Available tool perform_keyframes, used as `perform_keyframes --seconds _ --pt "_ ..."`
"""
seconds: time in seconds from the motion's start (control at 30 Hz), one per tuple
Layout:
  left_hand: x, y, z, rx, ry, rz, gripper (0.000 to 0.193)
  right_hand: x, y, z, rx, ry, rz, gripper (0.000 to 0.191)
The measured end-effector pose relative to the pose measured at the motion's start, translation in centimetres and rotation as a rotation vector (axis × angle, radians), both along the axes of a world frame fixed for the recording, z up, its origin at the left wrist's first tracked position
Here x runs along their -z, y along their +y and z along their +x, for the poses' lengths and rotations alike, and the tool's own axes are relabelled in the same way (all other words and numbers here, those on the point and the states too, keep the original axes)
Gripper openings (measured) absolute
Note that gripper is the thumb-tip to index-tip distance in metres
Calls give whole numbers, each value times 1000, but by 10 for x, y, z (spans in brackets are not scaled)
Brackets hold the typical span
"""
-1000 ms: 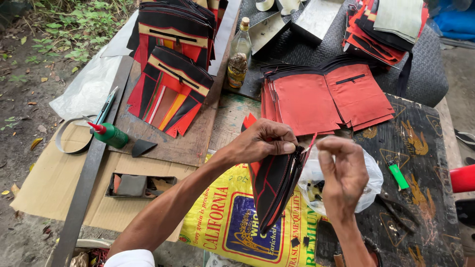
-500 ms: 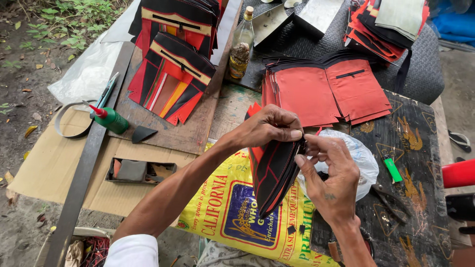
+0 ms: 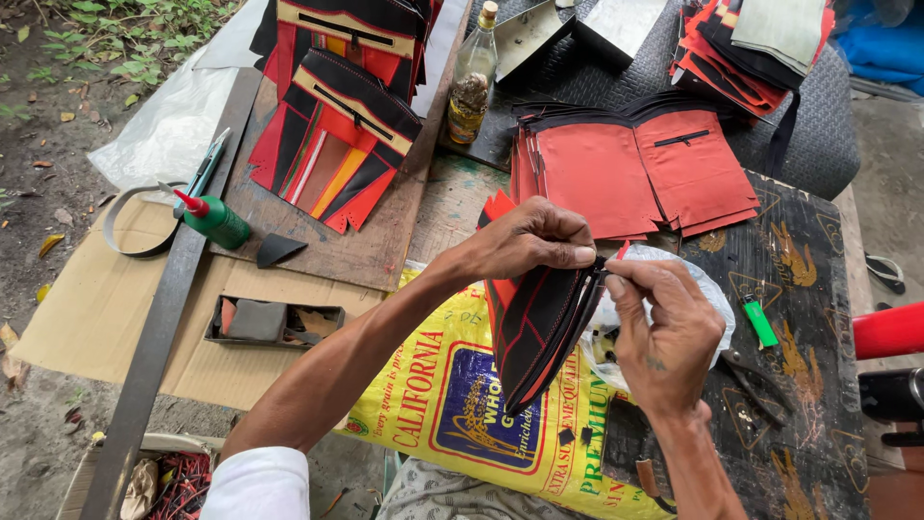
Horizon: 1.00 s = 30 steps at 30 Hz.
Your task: The person hand-sews a zipper onto a red and black patchwork fabric pouch at an outdoor work table. They hold the pouch, push a needle and thread through the zipper tape and fabric edge, pull the thread tight, and occasionally use scissors to trim thread, working along the pouch opening.
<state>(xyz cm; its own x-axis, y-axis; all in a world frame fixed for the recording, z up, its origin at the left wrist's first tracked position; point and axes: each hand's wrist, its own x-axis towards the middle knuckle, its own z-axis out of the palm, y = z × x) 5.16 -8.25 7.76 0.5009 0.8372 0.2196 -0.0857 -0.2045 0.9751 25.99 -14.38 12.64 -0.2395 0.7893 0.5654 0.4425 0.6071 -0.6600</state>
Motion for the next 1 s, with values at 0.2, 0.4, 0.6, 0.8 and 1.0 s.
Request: perform_keyframes --seconds 0.2,0.4,0.6,0.8,1.0 --pt "4 22 -7 -25 -88 -10 21 -8 8 -2 -61 -210 149 7" --pt "19 70 -23 -93 -195 87 25 -18 14 -4 -195 -269 71 5" --pt "54 107 -27 -122 -439 -146 21 -24 13 -5 -351 -279 -197 3" --pt "92 122 -26 -142 -581 -247 15 -14 18 -6 -430 -334 -270 5" --pt "103 125 -19 -199 -588 -344 15 -10 21 -7 -452 -299 -348 7"
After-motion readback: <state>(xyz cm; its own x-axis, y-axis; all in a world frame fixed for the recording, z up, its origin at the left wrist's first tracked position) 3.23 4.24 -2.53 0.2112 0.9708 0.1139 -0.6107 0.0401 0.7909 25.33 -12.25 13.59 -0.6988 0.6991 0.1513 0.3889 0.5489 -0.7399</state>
